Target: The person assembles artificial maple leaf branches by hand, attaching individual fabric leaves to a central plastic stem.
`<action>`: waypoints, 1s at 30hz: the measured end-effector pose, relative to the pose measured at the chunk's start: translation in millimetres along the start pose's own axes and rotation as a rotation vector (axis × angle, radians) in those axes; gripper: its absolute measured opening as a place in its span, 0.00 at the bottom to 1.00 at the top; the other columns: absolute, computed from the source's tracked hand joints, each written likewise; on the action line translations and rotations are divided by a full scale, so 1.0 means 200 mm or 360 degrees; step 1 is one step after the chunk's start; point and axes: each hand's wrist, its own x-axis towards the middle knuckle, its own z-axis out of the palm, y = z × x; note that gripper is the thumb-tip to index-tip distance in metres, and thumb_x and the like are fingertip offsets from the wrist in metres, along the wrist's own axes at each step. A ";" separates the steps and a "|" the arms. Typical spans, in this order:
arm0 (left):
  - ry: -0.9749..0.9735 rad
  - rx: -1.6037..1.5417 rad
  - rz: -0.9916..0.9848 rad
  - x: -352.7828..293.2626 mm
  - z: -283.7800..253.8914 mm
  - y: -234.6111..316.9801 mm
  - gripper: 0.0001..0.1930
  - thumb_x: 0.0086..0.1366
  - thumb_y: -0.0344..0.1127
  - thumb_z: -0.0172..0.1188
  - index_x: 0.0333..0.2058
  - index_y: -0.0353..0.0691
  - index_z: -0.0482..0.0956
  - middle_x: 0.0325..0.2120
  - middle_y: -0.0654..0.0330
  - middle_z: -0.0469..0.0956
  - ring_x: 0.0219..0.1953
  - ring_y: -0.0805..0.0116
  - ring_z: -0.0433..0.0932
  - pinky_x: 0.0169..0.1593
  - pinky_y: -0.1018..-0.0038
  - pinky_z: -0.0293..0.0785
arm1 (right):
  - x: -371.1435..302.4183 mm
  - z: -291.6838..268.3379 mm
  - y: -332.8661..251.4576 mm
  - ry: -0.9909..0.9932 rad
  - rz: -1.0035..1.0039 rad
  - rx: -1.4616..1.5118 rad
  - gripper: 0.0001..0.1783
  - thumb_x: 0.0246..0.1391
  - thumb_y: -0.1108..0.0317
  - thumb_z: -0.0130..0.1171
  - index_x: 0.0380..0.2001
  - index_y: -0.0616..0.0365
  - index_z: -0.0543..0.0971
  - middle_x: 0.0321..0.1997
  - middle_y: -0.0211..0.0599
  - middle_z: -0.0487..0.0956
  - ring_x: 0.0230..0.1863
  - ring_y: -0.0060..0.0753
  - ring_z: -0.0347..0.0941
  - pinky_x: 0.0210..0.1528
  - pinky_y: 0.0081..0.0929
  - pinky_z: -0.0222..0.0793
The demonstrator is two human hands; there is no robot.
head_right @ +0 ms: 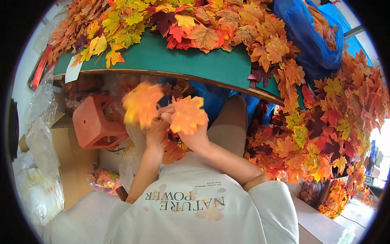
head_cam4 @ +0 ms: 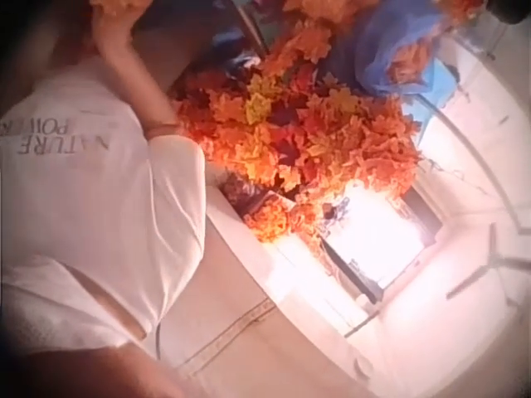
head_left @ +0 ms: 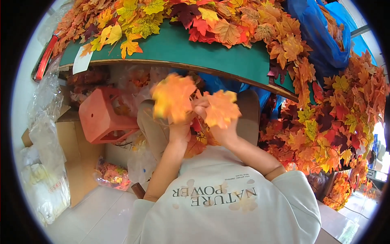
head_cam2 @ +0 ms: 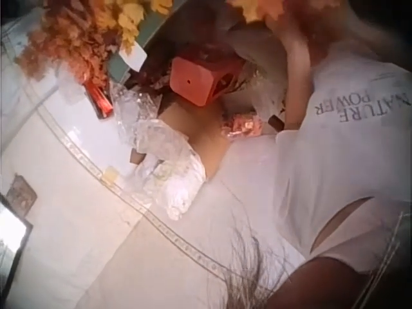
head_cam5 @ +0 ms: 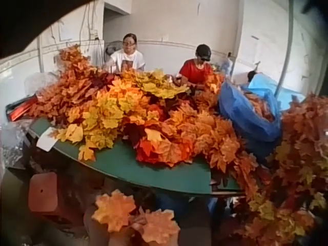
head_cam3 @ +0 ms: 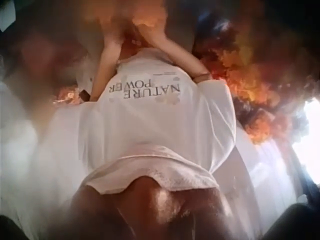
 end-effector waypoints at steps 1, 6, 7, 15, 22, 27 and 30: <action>-0.0012 0.0004 -0.0006 -0.01 0.06 0.09 0.11 0.52 0.22 0.63 0.36 0.33 0.75 0.25 0.59 0.77 0.24 0.74 0.75 0.21 0.86 0.64 | 0.00 0.01 0.09 0.0013 0.0000 -0.0005 0.03 0.48 0.78 0.56 0.29 0.64 0.77 0.31 0.38 0.78 0.34 0.30 0.74 0.41 0.28 0.69; -0.0238 -0.0125 -0.0374 -0.03 0.16 0.20 0.10 0.51 0.22 0.62 0.34 0.34 0.75 0.24 0.60 0.77 0.22 0.75 0.74 0.21 0.87 0.62 | 0.01 0.00 0.26 0.0369 0.0529 0.0802 0.04 0.51 0.74 0.58 0.31 0.62 0.77 0.35 0.38 0.78 0.38 0.32 0.75 0.39 0.25 0.71; -0.0272 -0.0177 -0.0387 -0.04 0.16 0.20 0.10 0.51 0.22 0.62 0.34 0.34 0.75 0.24 0.61 0.77 0.22 0.75 0.74 0.21 0.87 0.62 | 0.01 0.00 0.26 0.0358 0.1136 0.1493 0.05 0.54 0.71 0.57 0.33 0.61 0.76 0.35 0.39 0.78 0.40 0.31 0.75 0.42 0.28 0.71; -0.0241 -0.0235 -0.0439 -0.04 0.16 0.18 0.11 0.52 0.22 0.63 0.35 0.35 0.75 0.24 0.62 0.76 0.22 0.76 0.74 0.22 0.88 0.63 | 0.01 0.01 0.23 0.0488 0.1194 0.1515 0.10 0.48 0.75 0.62 0.35 0.63 0.74 0.31 0.36 0.76 0.31 0.28 0.74 0.26 0.22 0.71; -0.0240 -0.0210 -0.0437 -0.03 0.13 0.15 0.10 0.51 0.22 0.64 0.34 0.36 0.76 0.25 0.62 0.77 0.23 0.76 0.75 0.22 0.87 0.64 | -0.01 -0.01 0.28 0.0334 0.1259 0.1679 0.14 0.48 0.75 0.62 0.39 0.61 0.72 0.34 0.38 0.77 0.35 0.29 0.75 0.31 0.24 0.72; -0.0225 -0.0215 -0.0457 -0.03 0.13 0.16 0.11 0.50 0.22 0.64 0.35 0.36 0.76 0.25 0.62 0.77 0.23 0.75 0.75 0.23 0.85 0.65 | -0.01 -0.01 0.28 0.0271 0.1223 0.1668 0.15 0.48 0.75 0.61 0.40 0.63 0.71 0.34 0.37 0.76 0.34 0.29 0.74 0.31 0.23 0.72; -0.0219 -0.0229 -0.0462 -0.03 0.13 0.17 0.12 0.50 0.22 0.64 0.35 0.35 0.76 0.26 0.62 0.78 0.23 0.75 0.75 0.24 0.85 0.65 | -0.01 0.00 0.27 0.0298 0.1223 0.1643 0.15 0.49 0.76 0.61 0.40 0.63 0.71 0.35 0.36 0.76 0.35 0.29 0.75 0.32 0.24 0.73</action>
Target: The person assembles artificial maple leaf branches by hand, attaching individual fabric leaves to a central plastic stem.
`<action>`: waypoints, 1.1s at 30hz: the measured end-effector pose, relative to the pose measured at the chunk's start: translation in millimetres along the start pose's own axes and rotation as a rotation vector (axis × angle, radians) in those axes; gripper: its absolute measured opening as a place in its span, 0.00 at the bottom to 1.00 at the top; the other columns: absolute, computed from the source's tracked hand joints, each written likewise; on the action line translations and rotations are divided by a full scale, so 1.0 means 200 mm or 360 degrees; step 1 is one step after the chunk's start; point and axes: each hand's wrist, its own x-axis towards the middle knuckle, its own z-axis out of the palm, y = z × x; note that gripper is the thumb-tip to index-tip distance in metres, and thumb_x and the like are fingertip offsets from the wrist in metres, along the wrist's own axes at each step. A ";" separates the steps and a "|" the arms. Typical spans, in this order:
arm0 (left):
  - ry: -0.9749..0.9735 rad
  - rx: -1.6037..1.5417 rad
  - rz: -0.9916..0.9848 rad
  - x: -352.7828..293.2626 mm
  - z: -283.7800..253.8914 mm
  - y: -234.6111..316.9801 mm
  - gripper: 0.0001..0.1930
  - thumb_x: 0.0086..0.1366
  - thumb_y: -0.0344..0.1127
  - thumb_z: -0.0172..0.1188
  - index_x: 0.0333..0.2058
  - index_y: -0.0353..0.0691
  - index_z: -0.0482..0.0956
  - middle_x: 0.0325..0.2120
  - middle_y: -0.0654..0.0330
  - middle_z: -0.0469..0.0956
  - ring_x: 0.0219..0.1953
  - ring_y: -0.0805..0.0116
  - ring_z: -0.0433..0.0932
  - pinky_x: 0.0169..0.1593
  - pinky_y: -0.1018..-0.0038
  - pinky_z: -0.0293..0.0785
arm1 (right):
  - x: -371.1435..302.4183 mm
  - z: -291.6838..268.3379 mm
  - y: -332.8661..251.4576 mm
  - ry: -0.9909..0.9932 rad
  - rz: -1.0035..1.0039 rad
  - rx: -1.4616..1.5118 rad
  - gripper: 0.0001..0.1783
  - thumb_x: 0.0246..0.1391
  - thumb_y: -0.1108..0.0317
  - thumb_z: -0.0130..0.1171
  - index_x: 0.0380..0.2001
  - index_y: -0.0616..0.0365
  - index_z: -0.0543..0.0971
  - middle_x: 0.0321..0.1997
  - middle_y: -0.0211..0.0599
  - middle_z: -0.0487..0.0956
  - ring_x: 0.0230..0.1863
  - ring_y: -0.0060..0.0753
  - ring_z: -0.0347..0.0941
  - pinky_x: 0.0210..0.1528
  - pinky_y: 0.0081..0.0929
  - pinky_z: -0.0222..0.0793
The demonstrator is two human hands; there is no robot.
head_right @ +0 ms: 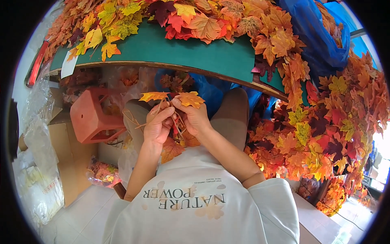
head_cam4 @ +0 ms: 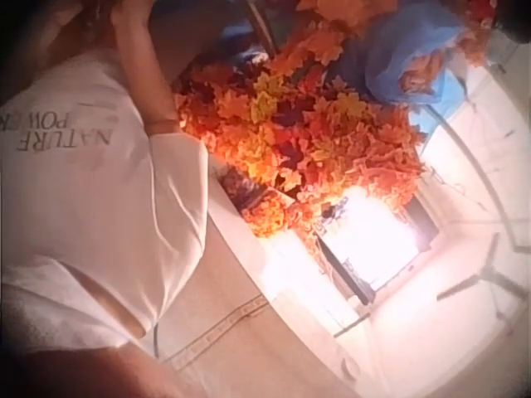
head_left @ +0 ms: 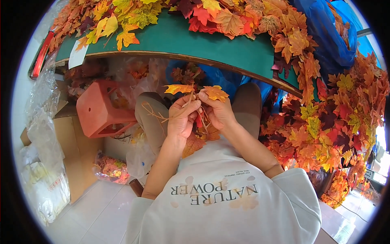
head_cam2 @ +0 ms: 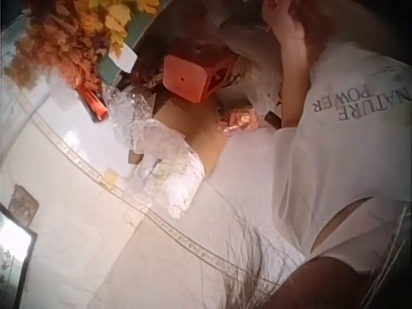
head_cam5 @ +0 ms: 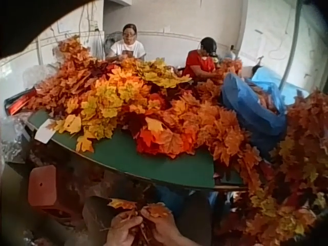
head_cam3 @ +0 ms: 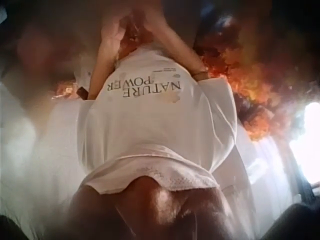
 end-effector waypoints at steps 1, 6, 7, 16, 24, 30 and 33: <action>0.0003 -0.0007 0.0001 0.00 0.00 0.00 0.13 0.50 0.22 0.65 0.36 0.35 0.76 0.26 0.62 0.78 0.23 0.75 0.75 0.24 0.85 0.66 | 0.01 0.00 0.01 0.0000 0.0000 -0.0001 0.15 0.49 0.76 0.61 0.40 0.63 0.71 0.35 0.36 0.76 0.35 0.29 0.75 0.32 0.24 0.73; -0.0008 0.0029 0.0015 0.01 -0.02 -0.01 0.12 0.51 0.22 0.64 0.36 0.35 0.76 0.27 0.62 0.78 0.23 0.75 0.75 0.26 0.85 0.68 | 0.03 -0.04 0.03 0.0136 0.0026 0.0122 0.14 0.49 0.76 0.60 0.40 0.62 0.71 0.35 0.36 0.76 0.37 0.30 0.75 0.34 0.25 0.73; 0.0009 0.0043 0.0027 0.02 -0.02 -0.02 0.12 0.51 0.22 0.64 0.36 0.34 0.76 0.27 0.62 0.78 0.23 0.76 0.75 0.26 0.85 0.68 | 0.03 -0.04 0.03 0.0136 0.0028 0.0121 0.14 0.49 0.76 0.60 0.40 0.62 0.71 0.35 0.36 0.76 0.37 0.30 0.75 0.34 0.25 0.73; 0.0011 0.0044 0.0008 0.01 -0.01 -0.02 0.11 0.51 0.23 0.64 0.35 0.35 0.77 0.27 0.64 0.78 0.23 0.77 0.74 0.26 0.85 0.67 | 0.02 -0.04 0.02 0.0089 0.0039 0.0071 0.13 0.49 0.76 0.60 0.39 0.62 0.72 0.34 0.36 0.76 0.35 0.29 0.74 0.34 0.25 0.73; 0.0018 0.0058 0.0020 0.02 -0.02 -0.03 0.11 0.51 0.23 0.64 0.35 0.36 0.77 0.26 0.64 0.78 0.23 0.78 0.74 0.25 0.86 0.66 | 0.03 -0.05 0.02 0.0016 0.0062 0.0071 0.15 0.50 0.76 0.60 0.41 0.62 0.70 0.35 0.35 0.75 0.35 0.28 0.74 0.33 0.24 0.72; 0.0020 0.0046 0.0012 0.03 -0.04 -0.03 0.11 0.50 0.23 0.64 0.35 0.36 0.77 0.27 0.64 0.78 0.22 0.78 0.74 0.24 0.86 0.66 | 0.02 -0.04 0.02 -0.0037 0.0042 0.0036 0.12 0.50 0.76 0.59 0.39 0.62 0.71 0.33 0.34 0.75 0.33 0.26 0.74 0.32 0.23 0.72; -0.0005 0.0071 0.0042 0.04 -0.06 -0.04 0.11 0.51 0.23 0.64 0.35 0.36 0.77 0.27 0.64 0.78 0.22 0.78 0.74 0.24 0.86 0.65 | 0.01 -0.03 0.03 0.0004 0.0016 -0.0021 0.11 0.50 0.76 0.60 0.37 0.62 0.72 0.33 0.33 0.75 0.32 0.25 0.74 0.32 0.23 0.72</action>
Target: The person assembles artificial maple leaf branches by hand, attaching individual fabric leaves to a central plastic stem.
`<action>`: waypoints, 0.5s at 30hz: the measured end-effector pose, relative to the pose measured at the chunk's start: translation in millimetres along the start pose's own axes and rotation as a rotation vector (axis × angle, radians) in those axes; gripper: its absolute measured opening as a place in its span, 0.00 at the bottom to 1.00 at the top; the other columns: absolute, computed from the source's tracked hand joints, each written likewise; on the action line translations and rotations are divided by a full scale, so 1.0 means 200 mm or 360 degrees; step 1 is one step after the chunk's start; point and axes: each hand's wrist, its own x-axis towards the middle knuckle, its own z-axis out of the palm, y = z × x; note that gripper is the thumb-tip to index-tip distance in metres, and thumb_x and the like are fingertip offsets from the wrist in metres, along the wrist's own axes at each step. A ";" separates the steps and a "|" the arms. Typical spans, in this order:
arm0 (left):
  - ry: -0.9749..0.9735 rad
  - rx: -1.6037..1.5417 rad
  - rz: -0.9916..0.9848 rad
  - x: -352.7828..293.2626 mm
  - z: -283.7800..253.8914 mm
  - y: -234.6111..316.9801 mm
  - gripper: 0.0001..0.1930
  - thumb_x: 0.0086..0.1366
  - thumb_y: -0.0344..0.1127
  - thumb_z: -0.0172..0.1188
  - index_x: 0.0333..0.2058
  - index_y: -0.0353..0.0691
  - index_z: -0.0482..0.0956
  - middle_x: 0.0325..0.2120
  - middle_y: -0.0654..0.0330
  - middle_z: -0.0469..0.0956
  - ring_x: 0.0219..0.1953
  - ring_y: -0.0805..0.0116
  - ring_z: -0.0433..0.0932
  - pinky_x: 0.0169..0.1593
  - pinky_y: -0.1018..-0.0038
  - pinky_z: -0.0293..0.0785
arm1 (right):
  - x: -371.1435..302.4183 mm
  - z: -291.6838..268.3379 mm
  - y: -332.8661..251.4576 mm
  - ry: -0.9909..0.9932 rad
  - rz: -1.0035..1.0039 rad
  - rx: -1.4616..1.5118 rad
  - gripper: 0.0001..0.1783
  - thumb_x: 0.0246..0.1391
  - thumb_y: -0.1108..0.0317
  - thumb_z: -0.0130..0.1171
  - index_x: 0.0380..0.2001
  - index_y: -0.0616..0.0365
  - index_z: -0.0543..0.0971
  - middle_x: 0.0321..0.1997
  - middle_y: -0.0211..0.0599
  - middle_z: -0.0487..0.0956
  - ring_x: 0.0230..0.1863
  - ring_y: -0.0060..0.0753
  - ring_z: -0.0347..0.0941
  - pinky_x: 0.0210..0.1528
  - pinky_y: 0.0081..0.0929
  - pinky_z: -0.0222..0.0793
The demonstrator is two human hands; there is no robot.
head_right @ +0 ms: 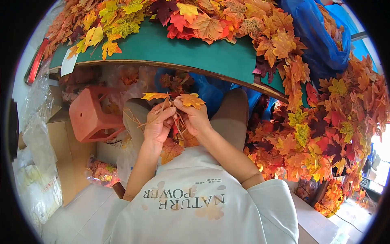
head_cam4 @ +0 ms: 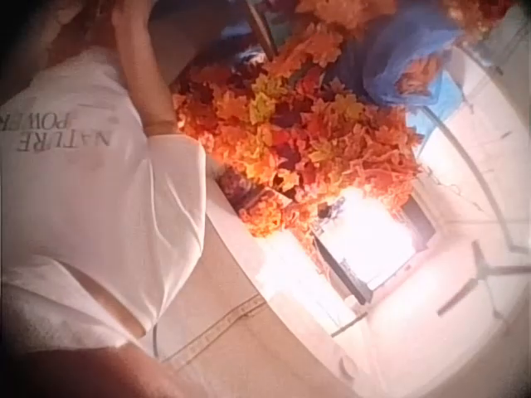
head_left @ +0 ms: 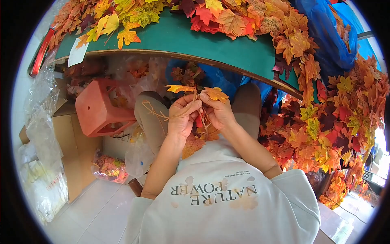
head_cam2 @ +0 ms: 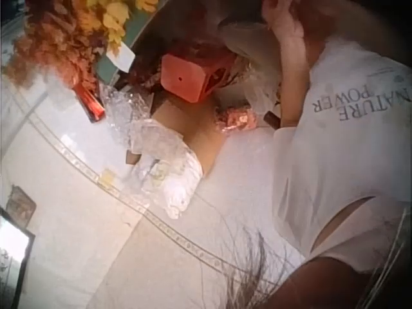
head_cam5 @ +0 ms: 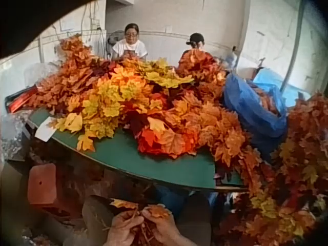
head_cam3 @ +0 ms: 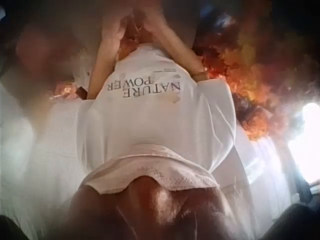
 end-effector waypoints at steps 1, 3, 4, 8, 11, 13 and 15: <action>0.0007 -0.0027 -0.0015 0.00 0.00 0.00 0.11 0.52 0.22 0.63 0.35 0.35 0.76 0.26 0.61 0.78 0.23 0.74 0.75 0.27 0.82 0.69 | 0.00 0.00 0.00 0.0001 0.0000 0.0000 0.11 0.50 0.76 0.60 0.37 0.62 0.72 0.33 0.33 0.75 0.32 0.25 0.74 0.32 0.23 0.72; 0.0016 -0.0054 -0.0032 -0.01 0.02 0.01 0.10 0.52 0.20 0.62 0.35 0.35 0.76 0.25 0.59 0.77 0.24 0.71 0.76 0.30 0.79 0.73 | 0.00 0.00 0.00 0.0118 -0.0079 -0.0048 0.10 0.48 0.77 0.61 0.35 0.64 0.73 0.32 0.35 0.76 0.29 0.26 0.73 0.26 0.21 0.71; 0.0009 -0.0047 -0.0010 -0.01 0.04 0.01 0.10 0.52 0.21 0.62 0.35 0.34 0.75 0.25 0.59 0.77 0.24 0.70 0.76 0.30 0.80 0.73 | 0.01 -0.01 0.00 0.0120 -0.0078 -0.0047 0.10 0.48 0.77 0.61 0.35 0.64 0.73 0.32 0.35 0.76 0.29 0.26 0.73 0.26 0.21 0.71; -0.0030 -0.0070 0.0112 -0.02 0.03 0.00 0.12 0.50 0.20 0.65 0.36 0.31 0.76 0.27 0.58 0.78 0.25 0.71 0.76 0.32 0.80 0.75 | -0.01 -0.01 0.01 0.0080 -0.0181 -0.0111 0.11 0.46 0.78 0.62 0.35 0.64 0.74 0.32 0.34 0.76 0.30 0.25 0.73 0.28 0.21 0.71; 0.0088 -0.0034 0.0264 0.00 0.01 -0.02 0.12 0.51 0.20 0.64 0.36 0.30 0.76 0.28 0.57 0.78 0.26 0.72 0.77 0.32 0.80 0.75 | 0.00 -0.02 0.04 0.0034 -0.0349 -0.0292 0.12 0.46 0.78 0.63 0.36 0.64 0.74 0.31 0.33 0.76 0.30 0.24 0.73 0.28 0.21 0.71; 0.0114 0.0042 0.0274 0.01 0.00 -0.03 0.13 0.52 0.20 0.63 0.38 0.29 0.76 0.29 0.56 0.78 0.27 0.72 0.77 0.33 0.79 0.75 | 0.02 -0.04 0.05 0.0006 -0.0450 -0.0428 0.12 0.46 0.79 0.63 0.36 0.64 0.74 0.30 0.33 0.76 0.29 0.23 0.72 0.29 0.20 0.71; 0.0135 0.0118 0.0286 0.01 0.01 -0.03 0.13 0.52 0.19 0.62 0.39 0.29 0.76 0.30 0.56 0.78 0.28 0.71 0.77 0.34 0.79 0.75 | 0.01 -0.04 0.05 0.0031 -0.0447 -0.0349 0.13 0.46 0.79 0.63 0.37 0.64 0.73 0.31 0.33 0.75 0.30 0.24 0.73 0.32 0.21 0.72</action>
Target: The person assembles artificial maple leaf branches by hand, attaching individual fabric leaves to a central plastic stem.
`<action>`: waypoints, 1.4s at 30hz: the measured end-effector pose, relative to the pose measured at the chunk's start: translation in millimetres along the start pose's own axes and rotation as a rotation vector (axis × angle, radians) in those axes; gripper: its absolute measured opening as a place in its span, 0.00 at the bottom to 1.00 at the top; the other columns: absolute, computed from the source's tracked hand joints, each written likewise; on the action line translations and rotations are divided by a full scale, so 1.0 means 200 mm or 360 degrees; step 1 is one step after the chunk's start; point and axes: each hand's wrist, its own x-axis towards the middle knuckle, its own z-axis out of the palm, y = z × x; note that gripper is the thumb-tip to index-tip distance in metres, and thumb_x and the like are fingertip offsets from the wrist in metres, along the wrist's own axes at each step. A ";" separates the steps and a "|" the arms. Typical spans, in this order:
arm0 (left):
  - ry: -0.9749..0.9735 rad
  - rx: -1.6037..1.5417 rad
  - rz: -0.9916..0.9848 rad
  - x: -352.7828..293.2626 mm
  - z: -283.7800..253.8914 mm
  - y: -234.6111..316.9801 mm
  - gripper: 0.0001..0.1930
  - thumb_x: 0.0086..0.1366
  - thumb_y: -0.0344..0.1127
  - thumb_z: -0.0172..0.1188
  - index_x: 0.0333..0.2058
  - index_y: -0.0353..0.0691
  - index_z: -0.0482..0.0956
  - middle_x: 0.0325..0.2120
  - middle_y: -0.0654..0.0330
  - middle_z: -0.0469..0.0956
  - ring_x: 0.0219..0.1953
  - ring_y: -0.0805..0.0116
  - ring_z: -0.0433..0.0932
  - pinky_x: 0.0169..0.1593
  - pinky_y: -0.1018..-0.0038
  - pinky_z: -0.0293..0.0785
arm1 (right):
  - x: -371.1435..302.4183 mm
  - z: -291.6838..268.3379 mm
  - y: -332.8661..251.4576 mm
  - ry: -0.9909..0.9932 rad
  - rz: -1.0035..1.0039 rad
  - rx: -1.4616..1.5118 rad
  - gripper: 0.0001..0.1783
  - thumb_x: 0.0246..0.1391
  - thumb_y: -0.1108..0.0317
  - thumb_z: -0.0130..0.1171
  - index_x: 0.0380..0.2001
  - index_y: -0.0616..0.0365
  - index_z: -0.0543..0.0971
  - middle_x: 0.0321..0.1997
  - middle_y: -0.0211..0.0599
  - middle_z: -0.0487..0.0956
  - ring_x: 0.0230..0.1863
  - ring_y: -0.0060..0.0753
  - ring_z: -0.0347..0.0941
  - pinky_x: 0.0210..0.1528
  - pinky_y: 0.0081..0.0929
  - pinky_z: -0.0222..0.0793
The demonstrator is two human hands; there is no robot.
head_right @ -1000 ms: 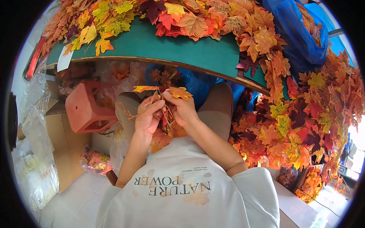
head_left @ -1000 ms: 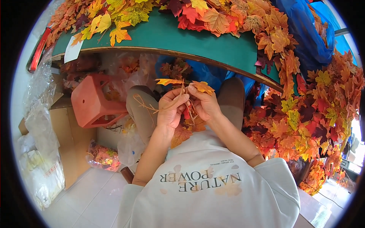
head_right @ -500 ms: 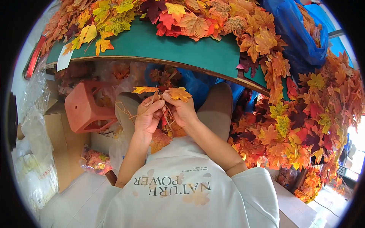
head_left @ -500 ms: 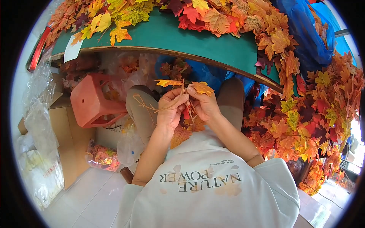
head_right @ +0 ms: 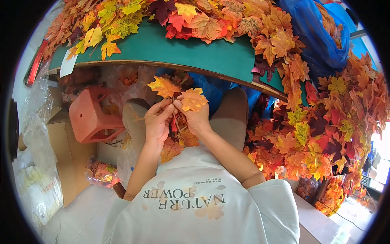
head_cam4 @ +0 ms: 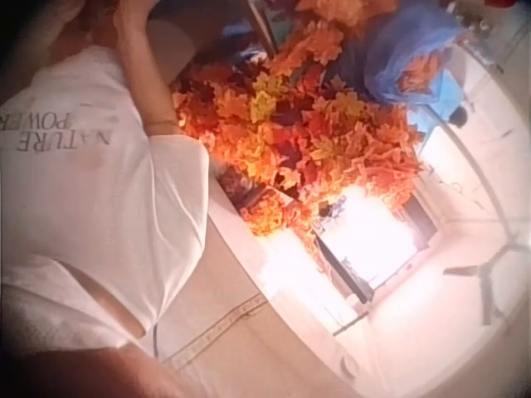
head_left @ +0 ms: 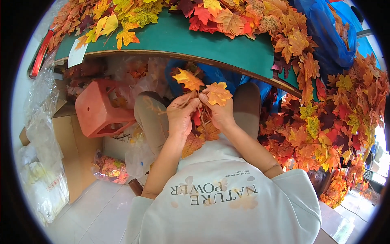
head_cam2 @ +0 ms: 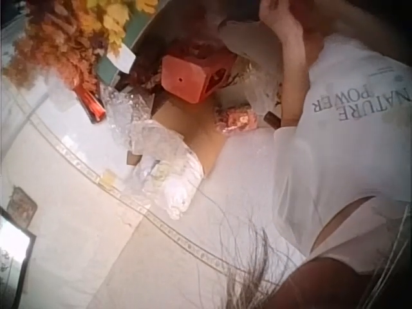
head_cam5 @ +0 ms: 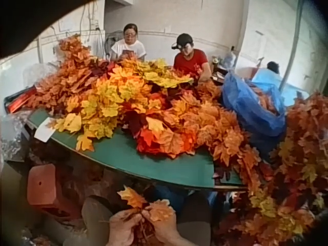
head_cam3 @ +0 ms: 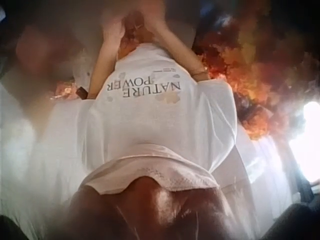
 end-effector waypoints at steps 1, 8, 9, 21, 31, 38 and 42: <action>-0.0006 0.0001 -0.0004 0.00 0.01 0.00 0.14 0.53 0.19 0.62 0.40 0.28 0.75 0.31 0.55 0.78 0.30 0.71 0.78 0.36 0.78 0.76 | 0.00 0.00 0.00 0.0035 0.0007 0.0074 0.15 0.46 0.80 0.63 0.38 0.64 0.73 0.32 0.33 0.75 0.32 0.24 0.74 0.35 0.21 0.72; -0.0132 -0.0071 -0.0080 0.01 -0.01 0.04 0.16 0.52 0.16 0.60 0.42 0.28 0.74 0.34 0.54 0.77 0.35 0.67 0.79 0.42 0.76 0.77 | -0.01 0.03 -0.01 0.0109 -0.0135 -0.0047 0.11 0.46 0.78 0.63 0.35 0.63 0.75 0.30 0.31 0.76 0.29 0.21 0.72 0.31 0.19 0.70; -0.0137 -0.0070 -0.0084 0.01 0.00 0.03 0.16 0.52 0.16 0.60 0.42 0.28 0.74 0.34 0.54 0.77 0.35 0.67 0.79 0.42 0.76 0.77 | -0.01 0.02 0.00 0.0113 -0.0139 -0.0046 0.11 0.46 0.78 0.63 0.35 0.63 0.75 0.30 0.31 0.76 0.29 0.21 0.72 0.31 0.19 0.70; -0.0049 0.0343 0.0296 0.03 -0.03 0.00 0.18 0.50 0.15 0.60 0.36 0.37 0.63 0.29 0.58 0.73 0.31 0.74 0.75 0.36 0.81 0.75 | 0.02 -0.04 -0.04 -0.0169 -0.0252 -0.0878 0.11 0.44 0.73 0.66 0.32 0.63 0.77 0.33 0.31 0.79 0.34 0.21 0.73 0.38 0.22 0.70; -0.0385 0.0182 -0.0218 0.01 0.02 0.12 0.19 0.55 0.22 0.60 0.46 0.35 0.68 0.38 0.61 0.75 0.38 0.72 0.76 0.41 0.77 0.74 | 0.01 0.01 -0.07 -0.0403 -0.0712 -0.1044 0.10 0.50 0.76 0.58 0.38 0.62 0.77 0.38 0.32 0.77 0.36 0.20 0.71 0.41 0.20 0.68; -0.0427 0.0639 -0.0032 0.05 -0.06 0.09 0.15 0.60 0.38 0.60 0.41 0.34 0.73 0.33 0.64 0.72 0.45 0.73 0.71 0.51 0.77 0.65 | 0.06 -0.04 -0.03 0.0004 -0.0801 -0.0966 0.10 0.46 0.81 0.58 0.35 0.63 0.79 0.36 0.31 0.76 0.40 0.22 0.71 0.43 0.20 0.67; -0.0637 0.0432 -0.0016 0.02 -0.02 0.15 0.18 0.63 0.44 0.56 0.46 0.37 0.73 0.39 0.61 0.73 0.49 0.70 0.68 0.56 0.71 0.62 | 0.07 -0.06 -0.03 0.0122 -0.1139 -0.0941 0.13 0.42 0.81 0.60 0.35 0.63 0.80 0.34 0.33 0.76 0.40 0.26 0.71 0.44 0.22 0.66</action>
